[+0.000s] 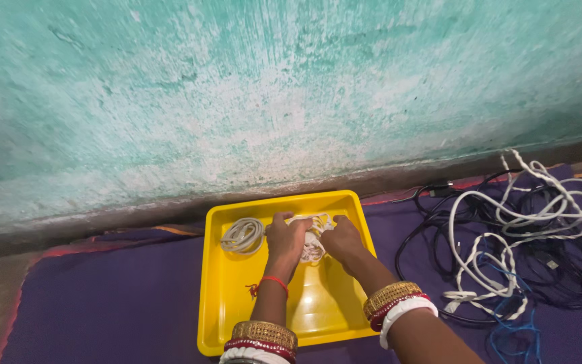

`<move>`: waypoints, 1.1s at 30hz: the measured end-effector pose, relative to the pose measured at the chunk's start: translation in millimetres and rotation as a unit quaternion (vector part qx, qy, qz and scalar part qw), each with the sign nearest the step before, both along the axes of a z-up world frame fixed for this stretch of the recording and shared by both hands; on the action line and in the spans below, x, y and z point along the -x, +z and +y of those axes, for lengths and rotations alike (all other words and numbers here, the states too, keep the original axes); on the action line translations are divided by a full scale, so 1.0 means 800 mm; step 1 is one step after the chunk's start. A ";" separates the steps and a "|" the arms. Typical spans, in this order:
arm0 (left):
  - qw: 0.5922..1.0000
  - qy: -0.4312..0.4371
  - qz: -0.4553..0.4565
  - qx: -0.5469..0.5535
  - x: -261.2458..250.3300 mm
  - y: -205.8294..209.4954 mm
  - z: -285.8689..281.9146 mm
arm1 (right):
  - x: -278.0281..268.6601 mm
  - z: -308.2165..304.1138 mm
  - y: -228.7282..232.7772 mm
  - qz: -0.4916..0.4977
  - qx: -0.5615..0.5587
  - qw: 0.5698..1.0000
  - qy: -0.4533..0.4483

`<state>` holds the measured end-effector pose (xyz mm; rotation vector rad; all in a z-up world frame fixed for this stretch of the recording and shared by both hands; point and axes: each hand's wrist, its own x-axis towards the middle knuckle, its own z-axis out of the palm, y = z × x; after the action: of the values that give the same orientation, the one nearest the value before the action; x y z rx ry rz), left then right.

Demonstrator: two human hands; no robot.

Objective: The person coils several white power cables and places them into a yellow tray.

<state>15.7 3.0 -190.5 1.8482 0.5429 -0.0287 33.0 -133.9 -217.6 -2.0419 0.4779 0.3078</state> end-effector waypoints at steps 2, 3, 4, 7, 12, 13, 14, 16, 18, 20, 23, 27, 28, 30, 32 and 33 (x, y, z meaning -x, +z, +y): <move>1.000 -0.017 0.007 -0.019 -0.001 0.007 -0.008 | 0.004 -0.002 0.017 -0.012 0.016 1.000 0.008; 0.999 -0.028 0.002 -0.029 -0.002 0.010 -0.012 | 0.004 -0.004 0.024 -0.012 0.011 1.000 0.010; 0.999 -0.038 -0.003 -0.038 -0.002 0.013 -0.017 | 0.005 -0.007 0.029 -0.012 0.007 1.000 0.011; 0.996 -0.072 -0.021 -0.056 -0.001 0.023 -0.030 | 0.008 -0.017 0.039 -0.043 0.010 0.999 0.022; 0.991 -0.105 -0.062 -0.063 0.002 0.050 -0.066 | 0.016 -0.035 0.071 -0.057 0.046 0.997 0.020; 0.990 -0.115 -0.065 -0.055 0.004 0.057 -0.072 | 0.019 -0.040 0.078 -0.067 0.056 0.996 0.025; 0.989 -0.124 -0.067 -0.048 0.007 0.064 -0.079 | 0.021 -0.046 0.084 -0.077 0.066 0.994 0.031; 0.984 -0.143 -0.090 -0.047 0.010 0.078 -0.091 | 0.027 -0.059 0.093 -0.097 0.069 0.993 0.028; 0.980 -0.163 -0.102 -0.051 0.014 0.091 -0.104 | 0.032 -0.072 0.101 -0.109 0.072 0.991 0.029; 0.976 -0.183 -0.100 -0.060 0.020 0.103 -0.113 | 0.035 -0.089 0.108 -0.112 0.075 0.990 0.035; 0.975 -0.203 -0.074 -0.053 0.026 0.116 -0.131 | 0.040 -0.111 0.117 -0.092 0.074 0.993 0.021; 0.960 -0.253 -0.112 -0.034 0.023 0.117 -0.161 | 0.046 -0.154 0.134 -0.106 0.033 0.992 0.055; 0.956 -0.264 -0.121 -0.036 0.022 0.115 -0.170 | 0.048 -0.168 0.139 -0.085 -0.016 0.995 0.058; 0.947 -0.287 -0.136 -0.042 0.021 0.109 -0.185 | 0.050 -0.193 0.150 -0.050 -0.081 0.994 0.058; 0.936 -0.313 -0.151 -0.051 0.026 0.101 -0.199 | 0.054 -0.222 0.158 -0.025 -0.113 0.992 0.051; 0.930 -0.331 -0.148 -0.056 0.029 0.099 -0.206 | 0.057 -0.240 0.161 -0.015 -0.106 0.993 0.040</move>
<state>-7.7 -161.7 -111.6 2.0247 -0.3092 -0.1704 -12.5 -325.8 -88.5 -1.8588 0.3304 0.3594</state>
